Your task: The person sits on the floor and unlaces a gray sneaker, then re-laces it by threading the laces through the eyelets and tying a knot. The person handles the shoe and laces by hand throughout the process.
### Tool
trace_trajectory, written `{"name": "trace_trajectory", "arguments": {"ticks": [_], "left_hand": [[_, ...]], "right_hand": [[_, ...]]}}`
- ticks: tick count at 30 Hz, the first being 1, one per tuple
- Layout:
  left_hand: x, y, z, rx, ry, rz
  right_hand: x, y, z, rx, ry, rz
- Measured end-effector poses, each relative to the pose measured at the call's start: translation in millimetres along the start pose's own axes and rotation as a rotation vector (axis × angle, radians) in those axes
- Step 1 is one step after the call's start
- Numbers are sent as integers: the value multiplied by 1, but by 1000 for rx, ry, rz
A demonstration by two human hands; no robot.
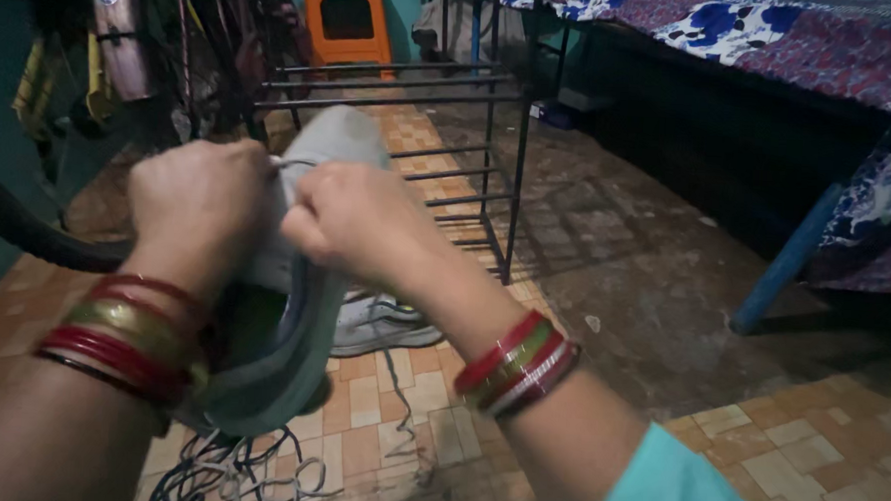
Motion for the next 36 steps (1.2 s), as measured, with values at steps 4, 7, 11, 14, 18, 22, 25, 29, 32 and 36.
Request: {"name": "trace_trajectory", "arguments": {"ticks": [4,7,11,14,18,22,25,29,32,36], "left_hand": [[5,-25,4,-22,14,-97],[10,-39,13,-5,-108,-193],[4,-46,21,30,-22,-199],[4,-43,25,4,-17,-147],[-2,-26,18,-83,10,-64],[-10,1,1,-117,-12,-6],[-18,24,-9,-182,8,163],[-25,32,-13,-181,-5,233],[-26,28,-9,-172,-14,167],[-22,22,-7,-181,-69,79]], "right_hand": [[-32,-31,-3,184,-134,-303],[-58,-41,-2,339,-288,-324],[-92,-61,6,433,-381,-418],[-102,-61,7,383,-442,-431],[-79,-31,12,215,-552,-42],[-27,0,-11,77,-89,136],[-5,13,-3,-147,-42,247],[-1,22,5,-192,32,275],[-4,25,8,-111,25,267],[-14,14,10,86,29,219]]}}
Point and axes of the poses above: each hand's wrist, its own x-axis towards the middle knuckle, its own z-axis out of the palm, y = z × x, the point moved 5 cm from there along x, towards the middle knuckle, and after that the axes turned 15 degrees about -y, right-handed, at the moved point
